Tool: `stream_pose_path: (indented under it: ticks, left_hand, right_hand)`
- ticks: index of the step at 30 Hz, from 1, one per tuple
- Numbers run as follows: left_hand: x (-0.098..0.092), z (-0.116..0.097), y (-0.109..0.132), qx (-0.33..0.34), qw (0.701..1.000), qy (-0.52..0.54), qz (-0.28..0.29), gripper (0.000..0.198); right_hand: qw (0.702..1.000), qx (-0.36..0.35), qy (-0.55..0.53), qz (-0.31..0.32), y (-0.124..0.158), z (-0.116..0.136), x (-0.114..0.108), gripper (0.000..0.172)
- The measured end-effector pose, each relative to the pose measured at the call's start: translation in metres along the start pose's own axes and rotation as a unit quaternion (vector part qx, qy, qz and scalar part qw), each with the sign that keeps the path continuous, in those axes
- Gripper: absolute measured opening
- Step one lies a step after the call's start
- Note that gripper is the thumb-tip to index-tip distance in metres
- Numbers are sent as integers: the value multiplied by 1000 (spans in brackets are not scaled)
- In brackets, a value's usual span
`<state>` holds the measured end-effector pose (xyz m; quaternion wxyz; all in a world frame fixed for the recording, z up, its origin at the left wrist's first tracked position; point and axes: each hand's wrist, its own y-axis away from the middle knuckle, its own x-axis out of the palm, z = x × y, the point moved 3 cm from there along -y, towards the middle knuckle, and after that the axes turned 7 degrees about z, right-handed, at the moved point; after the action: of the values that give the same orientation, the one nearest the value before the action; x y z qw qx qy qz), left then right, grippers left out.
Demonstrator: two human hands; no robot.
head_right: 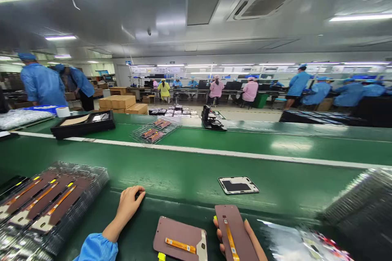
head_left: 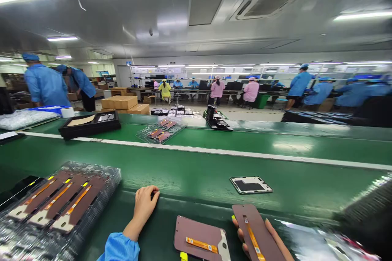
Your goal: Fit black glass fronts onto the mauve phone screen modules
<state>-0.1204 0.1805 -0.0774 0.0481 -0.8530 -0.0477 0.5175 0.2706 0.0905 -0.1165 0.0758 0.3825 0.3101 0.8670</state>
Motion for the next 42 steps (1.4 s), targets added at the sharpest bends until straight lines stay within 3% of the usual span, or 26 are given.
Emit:
stream_pose_path:
  ticks: [3,6,10,13,18,21,24,28,36,39,42]
  left_hand:
    - [-2,1,-3,0,1000,-6,12,23]
    - [-7,4,-8,-4,1000,-11,27,24]
    - [-12,-9,-26,-3,999,-22,48,31]
    - [0,-57,-45,76,993,-27,82,31]
    - [54,-177,-67,239,956,-35,167,36]
    - [89,-229,-79,257,946,-45,193,47]
    - [116,-251,-89,229,950,-64,202,55]
    - [130,-249,-94,208,956,-89,186,51]
    - [111,-224,-93,209,956,-123,166,49]
    - [100,-199,-102,173,963,-124,168,54]
    - [84,-159,-114,91,972,-137,168,58]
  right_hand:
    - [991,-10,-33,132,-8,1,5,59]
    - [960,-30,-76,266,-7,-1,12,51]
    - [944,-82,-137,289,-9,2,18,48]
    - [937,-115,-167,284,-12,7,21,48]
    - [932,-136,-189,278,-13,10,22,50]
    - [935,-128,-187,273,-12,11,24,54]
    - [939,-121,-182,267,-11,12,25,53]
    - [941,-114,-180,263,-14,12,27,57]
    - [935,-115,-187,278,-13,10,27,53]
    - [932,-110,-179,294,-12,9,24,49]
    - [930,-100,-168,312,-14,7,18,47]
